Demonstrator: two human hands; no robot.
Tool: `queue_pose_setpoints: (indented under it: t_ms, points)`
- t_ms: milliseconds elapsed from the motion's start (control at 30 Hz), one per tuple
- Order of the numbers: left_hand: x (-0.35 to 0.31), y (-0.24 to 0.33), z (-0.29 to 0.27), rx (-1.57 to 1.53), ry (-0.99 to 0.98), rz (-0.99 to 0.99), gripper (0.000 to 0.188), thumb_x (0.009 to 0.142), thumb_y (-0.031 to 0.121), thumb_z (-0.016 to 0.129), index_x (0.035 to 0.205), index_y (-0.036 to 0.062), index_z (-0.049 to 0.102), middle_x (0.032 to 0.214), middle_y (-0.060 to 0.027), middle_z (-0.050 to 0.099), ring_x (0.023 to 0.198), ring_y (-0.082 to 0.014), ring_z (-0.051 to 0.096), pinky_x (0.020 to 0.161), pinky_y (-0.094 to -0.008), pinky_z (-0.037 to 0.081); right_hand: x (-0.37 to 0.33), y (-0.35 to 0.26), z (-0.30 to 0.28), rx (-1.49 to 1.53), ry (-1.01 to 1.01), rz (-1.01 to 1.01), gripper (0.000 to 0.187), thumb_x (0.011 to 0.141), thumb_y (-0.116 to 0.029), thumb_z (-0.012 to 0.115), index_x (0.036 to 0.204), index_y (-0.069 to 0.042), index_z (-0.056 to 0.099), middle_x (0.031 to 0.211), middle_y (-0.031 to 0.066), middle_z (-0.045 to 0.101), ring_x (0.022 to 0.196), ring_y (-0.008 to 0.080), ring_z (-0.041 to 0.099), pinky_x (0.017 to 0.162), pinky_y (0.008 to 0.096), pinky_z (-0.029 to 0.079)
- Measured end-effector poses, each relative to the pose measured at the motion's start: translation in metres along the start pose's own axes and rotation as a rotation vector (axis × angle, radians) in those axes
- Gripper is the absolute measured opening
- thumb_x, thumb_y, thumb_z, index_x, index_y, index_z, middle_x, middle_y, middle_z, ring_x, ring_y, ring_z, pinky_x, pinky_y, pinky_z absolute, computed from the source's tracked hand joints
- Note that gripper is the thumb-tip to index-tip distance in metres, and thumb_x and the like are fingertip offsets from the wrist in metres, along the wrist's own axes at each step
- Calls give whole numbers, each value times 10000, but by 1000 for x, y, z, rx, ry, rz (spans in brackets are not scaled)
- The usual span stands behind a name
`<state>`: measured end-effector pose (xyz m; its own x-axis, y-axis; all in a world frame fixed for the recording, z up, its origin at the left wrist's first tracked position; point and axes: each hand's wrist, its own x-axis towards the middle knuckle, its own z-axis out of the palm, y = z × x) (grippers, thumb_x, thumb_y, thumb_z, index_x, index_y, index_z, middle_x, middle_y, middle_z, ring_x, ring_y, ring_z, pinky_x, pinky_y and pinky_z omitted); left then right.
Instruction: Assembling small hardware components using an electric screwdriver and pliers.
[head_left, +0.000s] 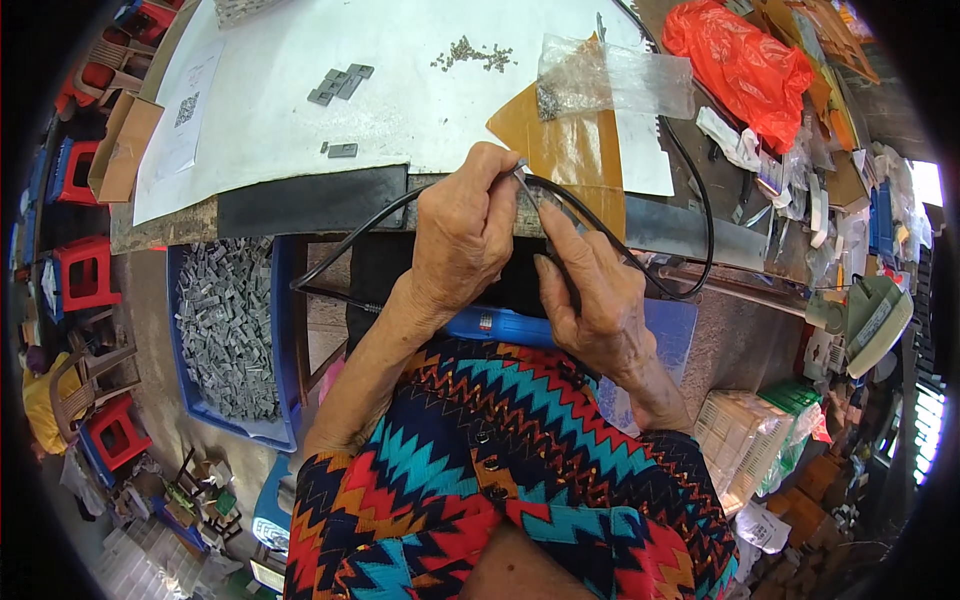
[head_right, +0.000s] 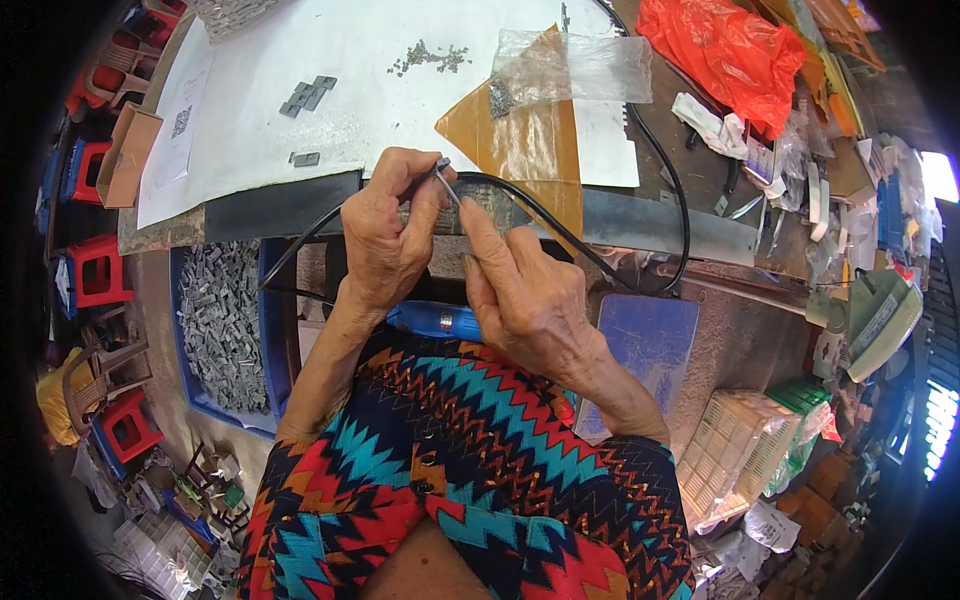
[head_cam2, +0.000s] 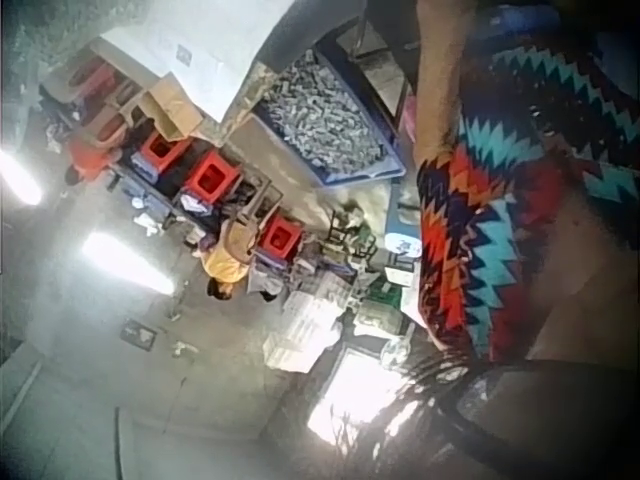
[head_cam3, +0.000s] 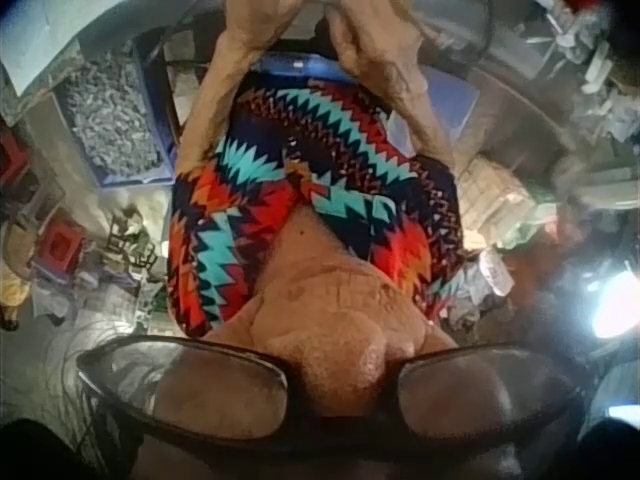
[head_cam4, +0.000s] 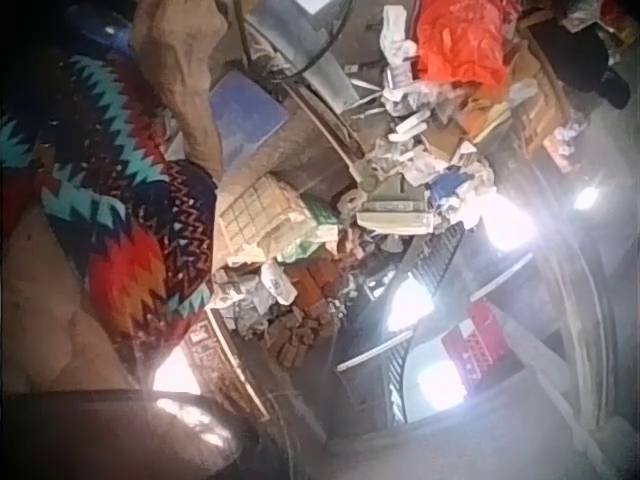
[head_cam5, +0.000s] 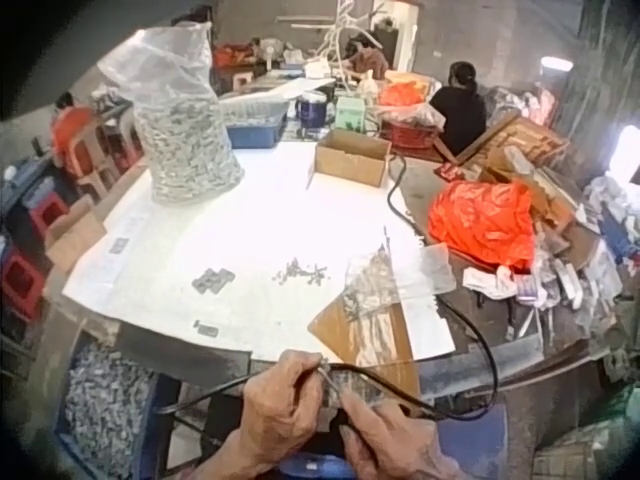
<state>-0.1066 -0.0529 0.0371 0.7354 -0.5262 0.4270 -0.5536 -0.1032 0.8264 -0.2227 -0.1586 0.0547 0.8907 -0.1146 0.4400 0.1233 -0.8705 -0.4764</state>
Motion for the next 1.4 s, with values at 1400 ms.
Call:
queue_pose_setpoints:
  t_ms: [1400]
  points:
    - [-7,12,-42,-583,35,-355,96,871,36,507,950,-14,527,785,-61,606,642,-71,538,545,-199,447,-1,20,-41,122,77,415,375,808,-44,570,1176,0,510,1111,174,575,1019,234,560,885,315,417]
